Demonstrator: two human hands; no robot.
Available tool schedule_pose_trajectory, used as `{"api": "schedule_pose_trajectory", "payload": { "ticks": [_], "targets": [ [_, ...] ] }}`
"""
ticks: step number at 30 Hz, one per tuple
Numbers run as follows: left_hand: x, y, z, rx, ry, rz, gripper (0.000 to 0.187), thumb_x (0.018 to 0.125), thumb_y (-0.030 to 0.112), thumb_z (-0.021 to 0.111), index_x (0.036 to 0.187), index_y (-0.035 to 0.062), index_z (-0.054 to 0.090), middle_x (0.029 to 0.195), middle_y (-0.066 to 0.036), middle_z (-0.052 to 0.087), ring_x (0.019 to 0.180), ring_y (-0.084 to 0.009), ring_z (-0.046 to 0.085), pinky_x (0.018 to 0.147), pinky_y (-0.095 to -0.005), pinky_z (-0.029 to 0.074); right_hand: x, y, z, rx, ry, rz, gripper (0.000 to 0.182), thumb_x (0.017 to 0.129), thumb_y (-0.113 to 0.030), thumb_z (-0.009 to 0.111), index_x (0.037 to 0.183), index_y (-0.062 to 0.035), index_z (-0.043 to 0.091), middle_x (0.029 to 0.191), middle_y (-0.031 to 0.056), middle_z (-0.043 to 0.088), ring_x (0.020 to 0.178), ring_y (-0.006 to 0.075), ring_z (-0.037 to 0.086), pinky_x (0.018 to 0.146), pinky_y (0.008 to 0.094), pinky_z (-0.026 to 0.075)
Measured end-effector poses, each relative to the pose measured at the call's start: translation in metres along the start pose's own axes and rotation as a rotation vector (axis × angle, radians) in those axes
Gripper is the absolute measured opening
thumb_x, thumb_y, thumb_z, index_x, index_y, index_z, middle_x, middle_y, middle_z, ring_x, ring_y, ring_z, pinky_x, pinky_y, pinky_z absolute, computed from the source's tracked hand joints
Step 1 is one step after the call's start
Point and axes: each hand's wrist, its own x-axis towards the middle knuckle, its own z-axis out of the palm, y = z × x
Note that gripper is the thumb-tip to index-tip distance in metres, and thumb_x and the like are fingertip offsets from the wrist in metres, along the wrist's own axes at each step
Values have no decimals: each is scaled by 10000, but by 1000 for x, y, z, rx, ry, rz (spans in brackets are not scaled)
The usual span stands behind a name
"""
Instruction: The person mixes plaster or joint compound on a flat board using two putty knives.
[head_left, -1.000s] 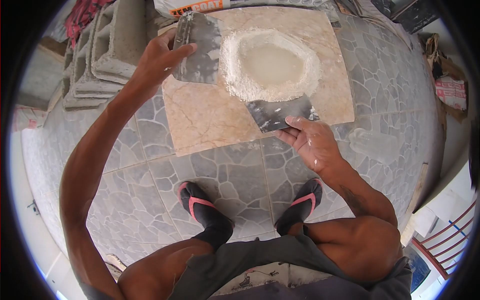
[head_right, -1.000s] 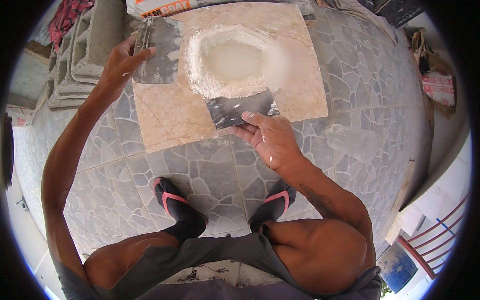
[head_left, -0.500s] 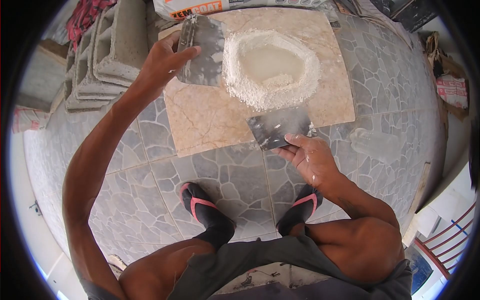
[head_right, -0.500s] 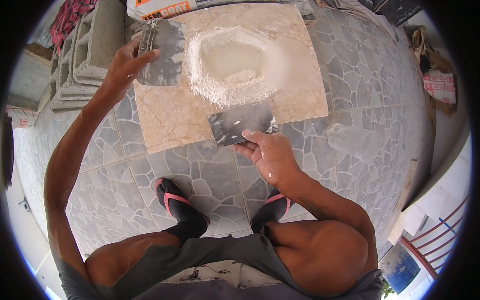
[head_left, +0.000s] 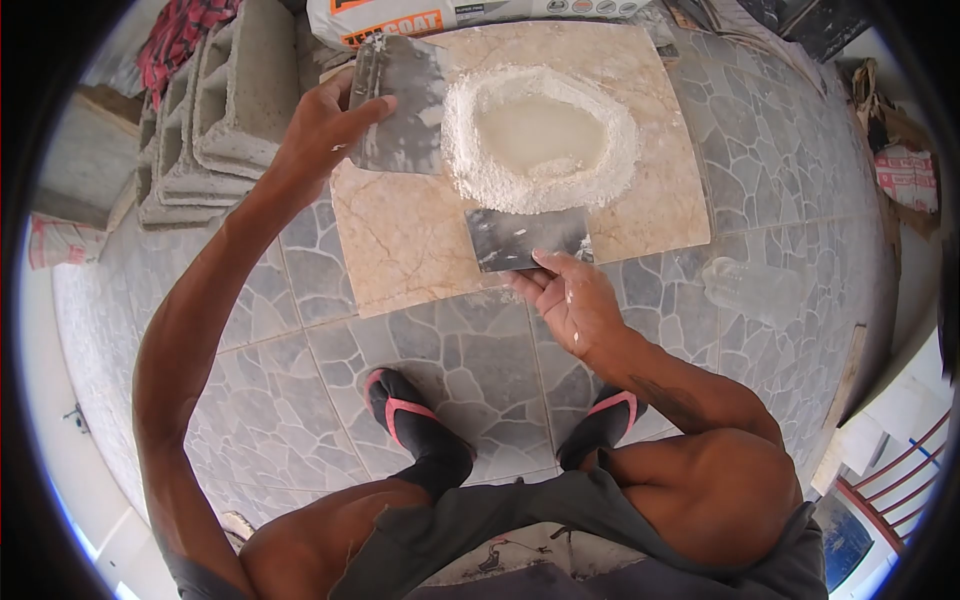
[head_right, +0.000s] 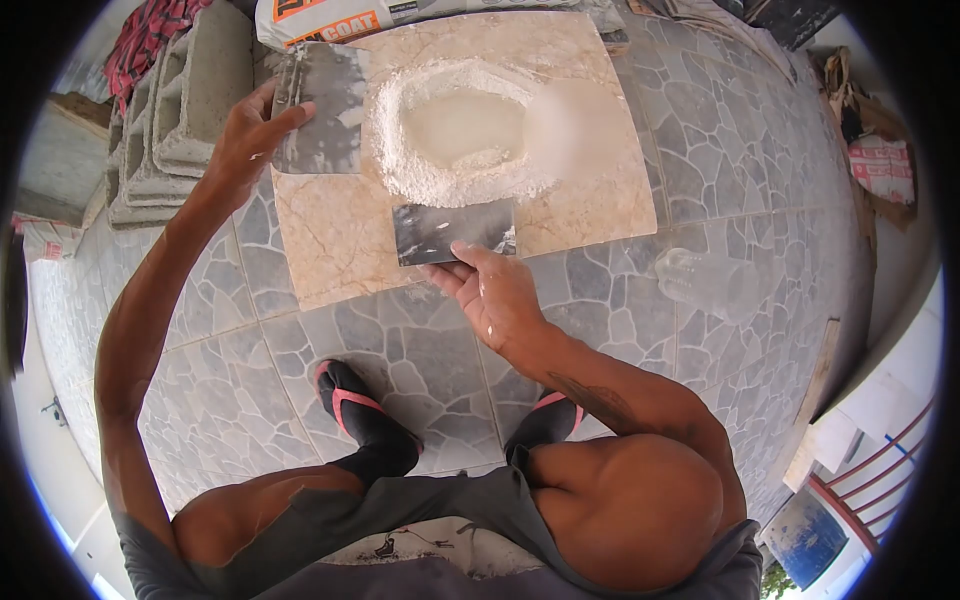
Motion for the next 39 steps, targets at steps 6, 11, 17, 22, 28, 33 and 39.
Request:
{"api": "schedule_pose_trajectory", "payload": {
  "ticks": [6, 11, 17, 22, 28, 33, 39],
  "targets": [
    [1, 0, -3, 13, 1, 12, 476, 876, 242, 665, 1230, -49, 536, 1017, -80, 635, 907, -110, 576, 842, -265, 455, -9, -19, 14, -19, -7, -62, 163, 908, 19, 535, 1048, 101, 526, 1085, 202, 601, 1013, 326, 628, 967, 479, 530],
    [3, 0, 1, -15, -10, 1, 453, 875, 236, 665, 1210, -46, 549, 1017, -87, 643, 907, -111, 586, 836, -270, 466, -14, -37, 22, -67, -7, -91, 173, 907, 16, 535, 1056, 101, 517, 1075, 197, 589, 1011, 332, 621, 955, 477, 534],
    [5, -2, 2, -8, -34, 19, 466, 865, 250, 673, 1203, -46, 548, 1014, -91, 643, 898, -115, 591, 829, -270, 469, -17, -63, 27, -96, 5, -91, 179, 904, 26, 515, 1060, 115, 511, 1081, 213, 586, 1001, 335, 620, 945, 477, 542],
    [6, -1, 6, -9, -36, 8, 480, 862, 261, 675, 1203, -49, 545, 1006, -85, 634, 897, -112, 581, 824, -265, 462, -29, -92, 12, -258, -3, -127, 199, 891, 1, 535, 1055, 113, 524, 1045, 212, 604, 961, 331, 637, 881, 456, 561],
    [4, 1, 9, -4, -39, -22, 494, 863, 258, 673, 1214, -62, 536, 1029, -95, 632, 906, -119, 581, 830, -269, 462, -30, -127, -49, -508, 121, 15, 242, 862, -70, 587, 1066, 52, 543, 998, 173, 647, 864, 301, 670, 756, 410, 567],
    [4, 5, 14, 25, -40, -35, 502, 868, 252, 668, 1224, -74, 530, 1032, -117, 638, 917, -133, 588, 849, -279, 464, -9, -132, -59, -532, 110, 30, 224, 856, -58, 574, 1046, 57, 545, 972, 172, 645, 828, 302, 674, 721, 414, 575],
    [0, 6, 15, 17, -38, -31, 519, 866, 262, 673, 1228, -80, 528, 1022, -128, 645, 904, -139, 602, 836, -283, 478, -2, -131, -30, -586, 30, -52, 264, 855, -47, 559, 1068, 107, 534, 975, 187, 635, 827, 299, 672, 714, 415, 592]
  ]
}}
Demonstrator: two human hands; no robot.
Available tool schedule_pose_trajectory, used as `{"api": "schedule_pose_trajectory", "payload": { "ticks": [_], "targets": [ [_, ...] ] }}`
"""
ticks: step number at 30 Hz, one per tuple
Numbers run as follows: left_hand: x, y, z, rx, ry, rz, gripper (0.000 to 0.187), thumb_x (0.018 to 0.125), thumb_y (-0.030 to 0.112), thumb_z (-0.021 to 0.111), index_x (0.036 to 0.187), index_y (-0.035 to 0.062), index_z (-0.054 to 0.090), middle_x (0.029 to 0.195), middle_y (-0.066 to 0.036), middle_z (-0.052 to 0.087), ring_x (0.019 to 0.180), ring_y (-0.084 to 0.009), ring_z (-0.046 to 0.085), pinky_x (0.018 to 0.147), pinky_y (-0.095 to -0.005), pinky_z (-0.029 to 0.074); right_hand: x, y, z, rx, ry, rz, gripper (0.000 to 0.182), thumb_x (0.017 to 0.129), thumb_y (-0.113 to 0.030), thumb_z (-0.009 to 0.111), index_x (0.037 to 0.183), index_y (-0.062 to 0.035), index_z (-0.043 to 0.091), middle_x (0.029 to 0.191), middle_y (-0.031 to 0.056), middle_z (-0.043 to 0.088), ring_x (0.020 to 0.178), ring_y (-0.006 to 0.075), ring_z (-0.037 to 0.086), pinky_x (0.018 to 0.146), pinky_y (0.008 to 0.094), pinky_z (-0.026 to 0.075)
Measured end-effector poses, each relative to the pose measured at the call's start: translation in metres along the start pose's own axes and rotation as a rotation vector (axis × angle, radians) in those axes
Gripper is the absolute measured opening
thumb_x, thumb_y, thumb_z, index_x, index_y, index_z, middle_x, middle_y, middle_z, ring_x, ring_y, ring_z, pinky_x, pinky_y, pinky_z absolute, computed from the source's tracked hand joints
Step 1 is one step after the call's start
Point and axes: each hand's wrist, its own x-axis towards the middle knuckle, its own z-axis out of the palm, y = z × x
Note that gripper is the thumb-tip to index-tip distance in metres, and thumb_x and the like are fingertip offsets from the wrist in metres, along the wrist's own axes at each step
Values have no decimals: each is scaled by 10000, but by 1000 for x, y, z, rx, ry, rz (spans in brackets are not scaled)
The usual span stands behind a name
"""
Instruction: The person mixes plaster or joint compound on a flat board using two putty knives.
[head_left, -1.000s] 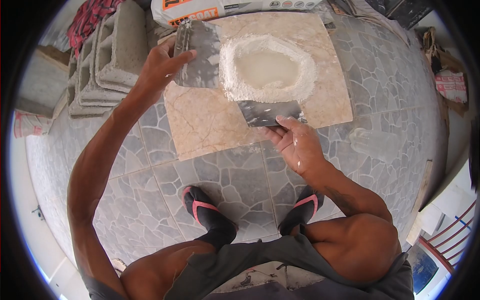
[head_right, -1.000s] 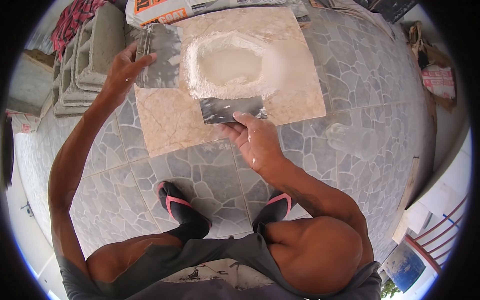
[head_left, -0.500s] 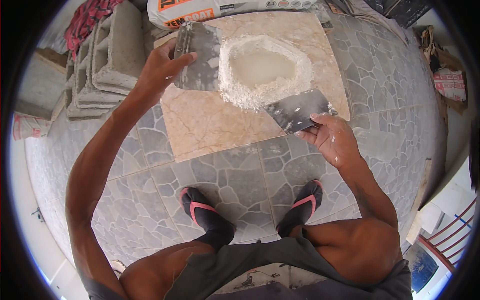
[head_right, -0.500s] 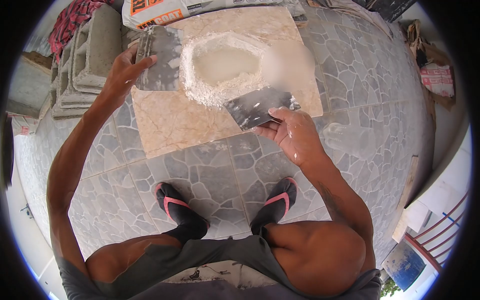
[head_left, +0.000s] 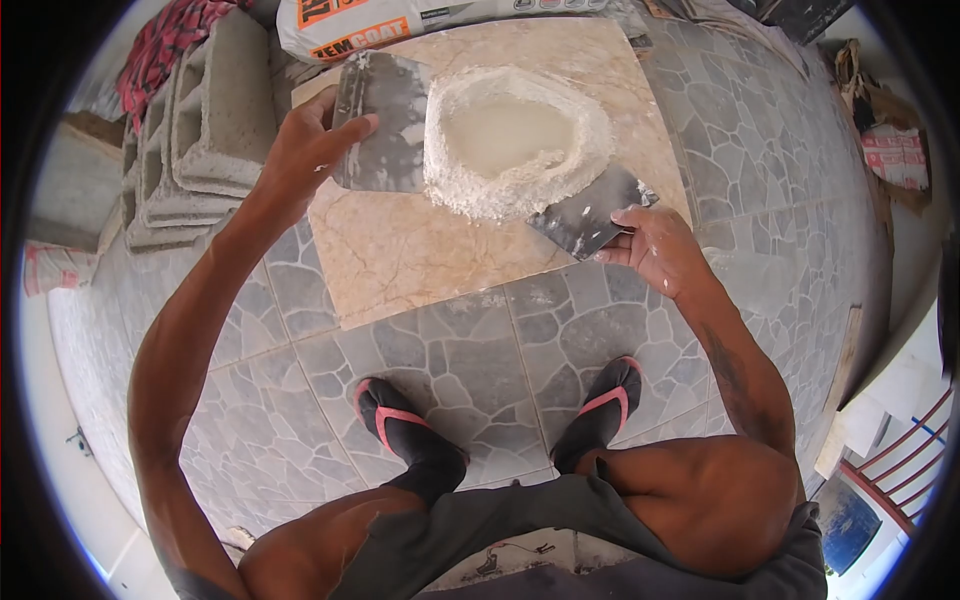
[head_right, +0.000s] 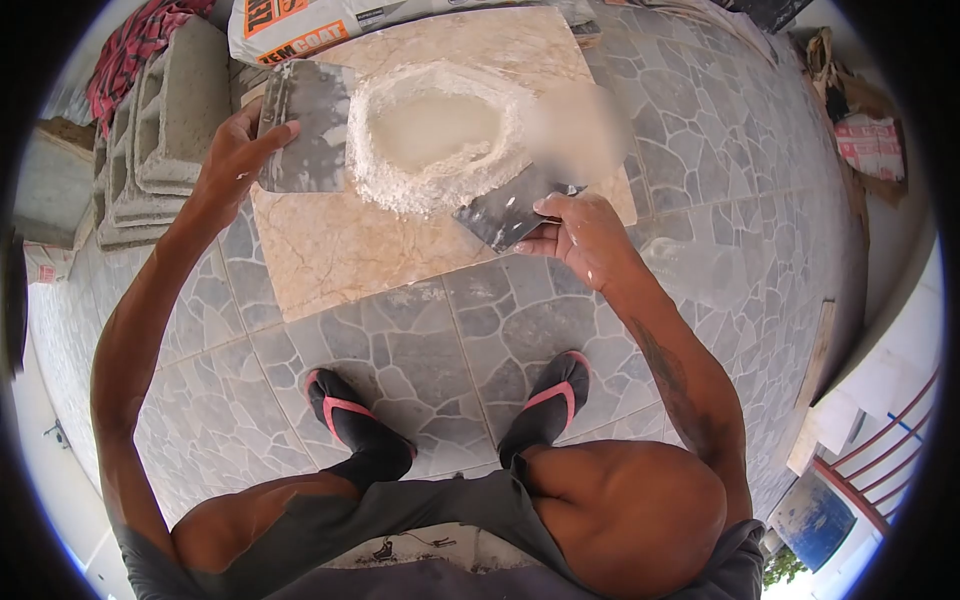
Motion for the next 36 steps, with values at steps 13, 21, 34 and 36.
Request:
{"api": "schedule_pose_trajectory", "payload": {
  "ticks": [13, 21, 34, 36],
  "targets": [
    [-1, -1, 1, -68, 9, 9, 442, 862, 206, 675, 1174, -84, 558, 965, -83, 632, 858, -114, 568, 768, -261, 459, -13, -43, 30, -137, 11, -66, 286, 856, -61, 562, 1080, 110, 512, 992, 199, 612, 830, 294, 661, 715, 397, 580],
    [-2, -4, -5, -53, 19, -5, 466, 864, 252, 675, 1187, -61, 552, 988, -92, 641, 879, -112, 581, 798, -262, 466, 2, -51, -55, -242, 121, 68, 305, 827, -103, 603, 1092, 36, 543, 1013, 137, 631, 815, 247, 646, 722, 376, 532],
    [-6, 1, 0, -62, -1, -6, 425, 867, 212, 673, 1167, -71, 568, 961, -73, 629, 851, -105, 557, 767, -261, 453, 37, -59, -42, -286, -11, -3, 253, 829, -100, 591, 1048, 25, 564, 995, 103, 615, 819, 224, 624, 746, 399, 515],
    [-6, 0, -1, -54, -3, -11, 432, 869, 222, 673, 1172, -67, 565, 973, -77, 636, 859, -105, 567, 782, -261, 456, 35, -63, -37, -321, -23, -6, 251, 829, -104, 592, 1039, 30, 566, 995, 106, 613, 822, 224, 624, 744, 400, 518]
  ]
}}
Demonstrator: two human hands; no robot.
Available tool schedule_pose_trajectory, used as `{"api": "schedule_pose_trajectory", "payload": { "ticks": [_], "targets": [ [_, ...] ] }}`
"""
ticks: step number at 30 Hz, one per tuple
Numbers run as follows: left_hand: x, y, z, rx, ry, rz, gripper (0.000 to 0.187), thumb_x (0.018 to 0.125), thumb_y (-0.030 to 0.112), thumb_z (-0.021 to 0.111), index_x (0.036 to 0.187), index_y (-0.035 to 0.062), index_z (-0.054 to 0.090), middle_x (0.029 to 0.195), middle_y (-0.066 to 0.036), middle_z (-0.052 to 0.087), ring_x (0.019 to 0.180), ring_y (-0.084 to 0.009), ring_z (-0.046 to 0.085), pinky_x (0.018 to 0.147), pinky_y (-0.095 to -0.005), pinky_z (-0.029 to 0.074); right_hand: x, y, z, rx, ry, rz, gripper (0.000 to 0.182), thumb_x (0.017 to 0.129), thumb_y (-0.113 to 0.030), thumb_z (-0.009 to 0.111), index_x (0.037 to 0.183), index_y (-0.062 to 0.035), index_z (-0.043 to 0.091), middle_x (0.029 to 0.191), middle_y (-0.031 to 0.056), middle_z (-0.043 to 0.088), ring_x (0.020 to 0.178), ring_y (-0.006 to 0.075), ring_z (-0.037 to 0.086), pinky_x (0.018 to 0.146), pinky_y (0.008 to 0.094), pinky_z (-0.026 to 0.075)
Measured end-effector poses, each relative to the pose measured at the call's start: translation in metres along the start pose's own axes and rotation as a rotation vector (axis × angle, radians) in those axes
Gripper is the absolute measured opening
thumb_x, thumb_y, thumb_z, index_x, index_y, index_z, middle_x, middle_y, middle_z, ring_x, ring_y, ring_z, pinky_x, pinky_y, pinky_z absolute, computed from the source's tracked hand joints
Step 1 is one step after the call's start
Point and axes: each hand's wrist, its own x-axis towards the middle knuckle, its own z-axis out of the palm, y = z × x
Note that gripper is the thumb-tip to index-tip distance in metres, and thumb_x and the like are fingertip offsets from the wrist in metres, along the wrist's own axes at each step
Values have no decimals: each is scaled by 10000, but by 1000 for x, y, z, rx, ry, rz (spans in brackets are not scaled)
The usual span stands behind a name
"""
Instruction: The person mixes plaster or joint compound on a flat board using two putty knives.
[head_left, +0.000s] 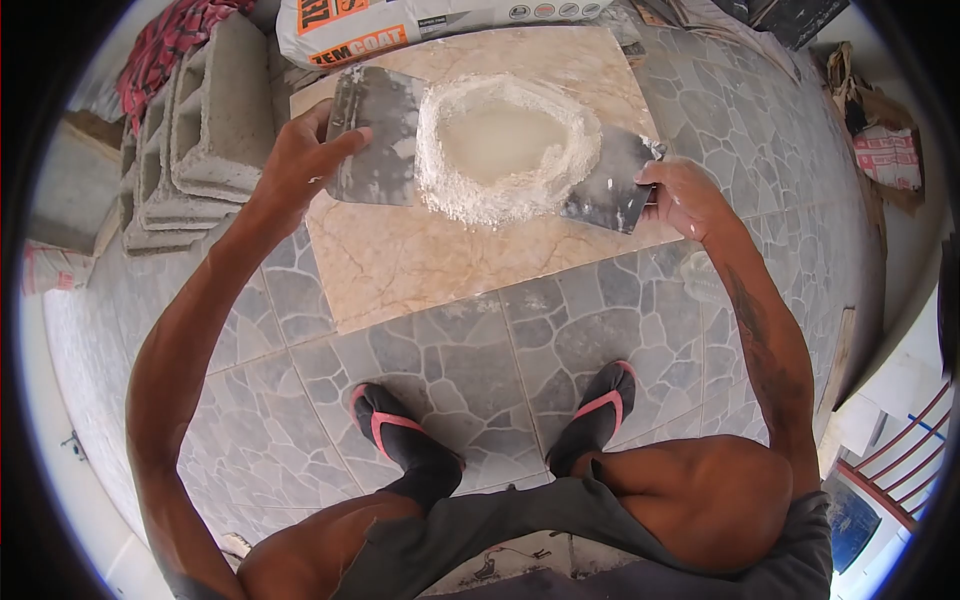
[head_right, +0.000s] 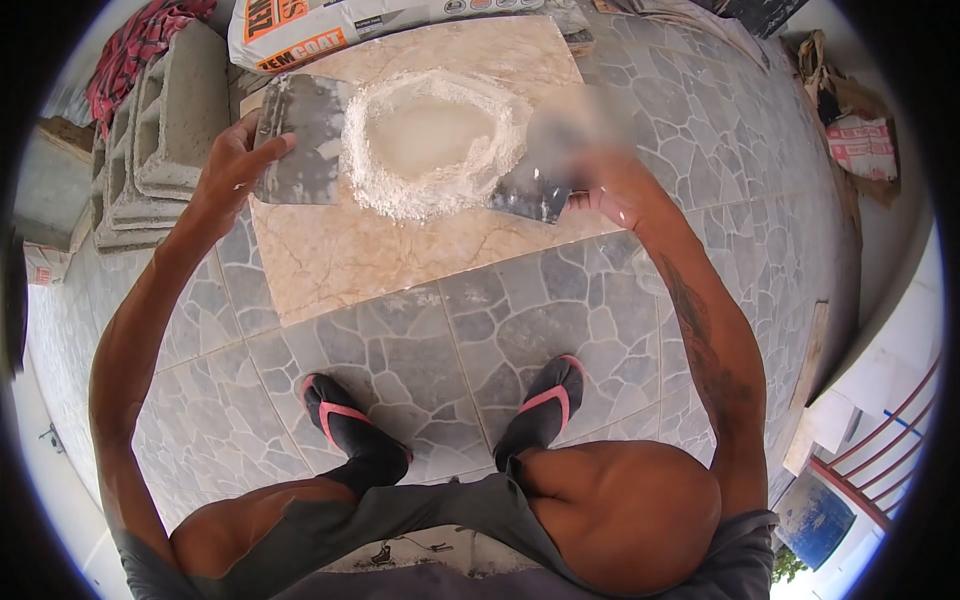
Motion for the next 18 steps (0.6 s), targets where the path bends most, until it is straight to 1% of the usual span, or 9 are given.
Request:
{"api": "schedule_pose_trajectory", "payload": {
  "ticks": [2, 5, 9, 11, 14, 16, 18],
  "targets": [
    [0, -1, -1, 28, -2, -11, 447, 874, 242, 673, 1185, -58, 560, 997, -83, 648, 880, -106, 586, 818, -261, 460, -1, -5, 6, -22, -16, -20, 254, 827, -107, 591, 1037, 34, 567, 996, 110, 613, 827, 224, 624, 746, 403, 522],
    [2, -3, -1, 16, -19, 5, 452, 875, 246, 673, 1188, -59, 558, 1003, -90, 648, 880, -107, 586, 817, -266, 463, -5, -18, 19, -84, -24, -31, 290, 825, -114, 591, 1059, 54, 557, 1003, 115, 610, 832, 228, 622, 762, 411, 531],
    [2, -4, 1, 0, -25, -3, 442, 877, 241, 666, 1183, -60, 558, 1003, -92, 646, 877, -107, 585, 813, -269, 466, -8, -30, 25, -109, 13, -74, 293, 819, -117, 600, 1051, 57, 559, 985, 111, 612, 820, 229, 623, 786, 417, 536],
    [2, -4, 0, -4, -29, -2, 436, 878, 236, 661, 1179, -62, 557, 999, -91, 645, 875, -107, 584, 811, -270, 466, -5, -34, 8, -144, 57, -84, 280, 815, -117, 608, 1037, 47, 564, 972, 109, 616, 815, 229, 627, 786, 424, 538],
    [1, -5, -4, 34, -15, -13, 425, 881, 229, 654, 1173, -63, 556, 995, -87, 642, 870, -106, 580, 812, -269, 464, 10, -28, -36, -206, 97, -29, 209, 809, -111, 612, 968, 22, 582, 900, 92, 617, 764, 217, 625, 728, 405, 539],
    [0, -8, -6, 50, -2, -21, 419, 882, 223, 653, 1171, -63, 556, 994, -87, 642, 869, -105, 580, 807, -269, 465, 16, -25, -57, -204, 114, 30, 210, 802, -107, 618, 972, 11, 582, 907, 83, 610, 771, 211, 621, 727, 401, 533],
    [-1, -6, -5, 48, 5, -27, 415, 882, 217, 653, 1171, -63, 556, 994, -86, 642, 868, -104, 580, 803, -267, 465, 23, -26, -63, -203, 118, 57, 210, 795, -105, 626, 971, 1, 582, 906, 72, 601, 774, 205, 616, 723, 398, 527]
  ]
}}
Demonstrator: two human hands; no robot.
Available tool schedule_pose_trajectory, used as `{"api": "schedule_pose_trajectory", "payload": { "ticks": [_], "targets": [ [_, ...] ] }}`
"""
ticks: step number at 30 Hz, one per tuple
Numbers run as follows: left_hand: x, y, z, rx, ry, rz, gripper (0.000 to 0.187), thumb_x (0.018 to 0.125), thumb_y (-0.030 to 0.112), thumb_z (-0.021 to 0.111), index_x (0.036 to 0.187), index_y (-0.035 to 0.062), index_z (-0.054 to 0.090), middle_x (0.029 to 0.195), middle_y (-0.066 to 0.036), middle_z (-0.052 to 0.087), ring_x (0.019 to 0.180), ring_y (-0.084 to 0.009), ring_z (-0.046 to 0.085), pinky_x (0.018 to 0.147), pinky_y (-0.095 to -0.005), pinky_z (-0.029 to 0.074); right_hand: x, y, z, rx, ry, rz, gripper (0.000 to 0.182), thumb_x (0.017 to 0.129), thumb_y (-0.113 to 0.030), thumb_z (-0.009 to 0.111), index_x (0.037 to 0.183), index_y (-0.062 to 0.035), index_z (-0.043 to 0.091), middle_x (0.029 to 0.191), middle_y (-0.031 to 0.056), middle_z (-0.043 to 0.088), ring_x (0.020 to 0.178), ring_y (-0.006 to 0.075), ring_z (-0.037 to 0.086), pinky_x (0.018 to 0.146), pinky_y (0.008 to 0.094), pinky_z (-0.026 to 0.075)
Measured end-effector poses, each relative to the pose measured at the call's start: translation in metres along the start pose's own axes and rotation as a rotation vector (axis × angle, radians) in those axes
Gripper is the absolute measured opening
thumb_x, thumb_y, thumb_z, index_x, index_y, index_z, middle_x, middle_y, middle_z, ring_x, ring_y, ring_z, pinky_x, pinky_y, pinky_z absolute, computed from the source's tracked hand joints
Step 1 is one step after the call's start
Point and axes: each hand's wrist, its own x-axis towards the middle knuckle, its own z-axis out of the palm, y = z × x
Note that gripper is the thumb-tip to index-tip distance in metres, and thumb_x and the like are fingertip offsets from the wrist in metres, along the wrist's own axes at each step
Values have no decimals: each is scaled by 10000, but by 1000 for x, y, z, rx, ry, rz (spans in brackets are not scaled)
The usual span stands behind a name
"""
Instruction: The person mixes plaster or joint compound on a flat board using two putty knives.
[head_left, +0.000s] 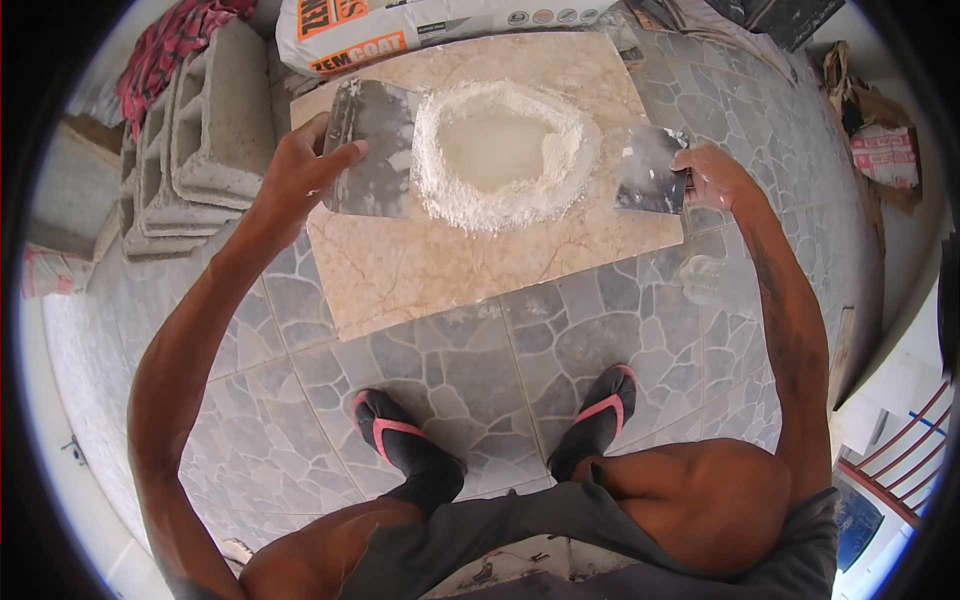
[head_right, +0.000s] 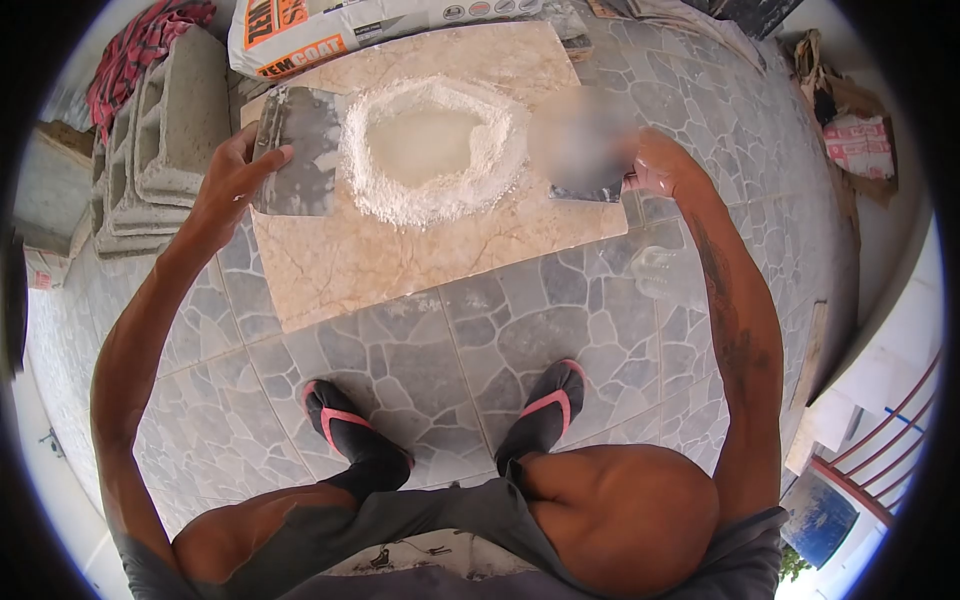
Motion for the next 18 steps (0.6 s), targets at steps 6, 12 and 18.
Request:
{"api": "schedule_pose_trajectory", "payload": {
  "ticks": [6, 12, 18],
  "targets": [
    [-1, 1, 4, -26, -5, -5, 414, 880, 207, 655, 1179, -63, 558, 993, -80, 644, 858, -99, 582, 788, -261, 466, 38, -1, 7, -14, -60, -74, 174, 779, -86, 632, 932, -14, 589, 875, 47, 569, 774, 191, 596, 700, 395, 517],
    [-2, -3, 1, -51, -19, -2, 417, 880, 206, 655, 1182, -65, 557, 993, -75, 648, 854, -95, 584, 785, -253, 468, 33, -17, 37, -60, -25, -206, 149, 771, -102, 637, 885, -14, 598, 849, 25, 555, 738, 155, 549, 663, 375, 491],
    [-3, -1, 1, -36, 3, -8, 421, 882, 215, 657, 1181, -64, 557, 993, -76, 648, 855, -96, 584, 789, -256, 468, -2, -47, 65, -459, 73, -271, 209, 775, -192, 641, 869, -10, 601, 764, 16, 527, 706, 137, 508, 637, 343, 460]
  ]
}}
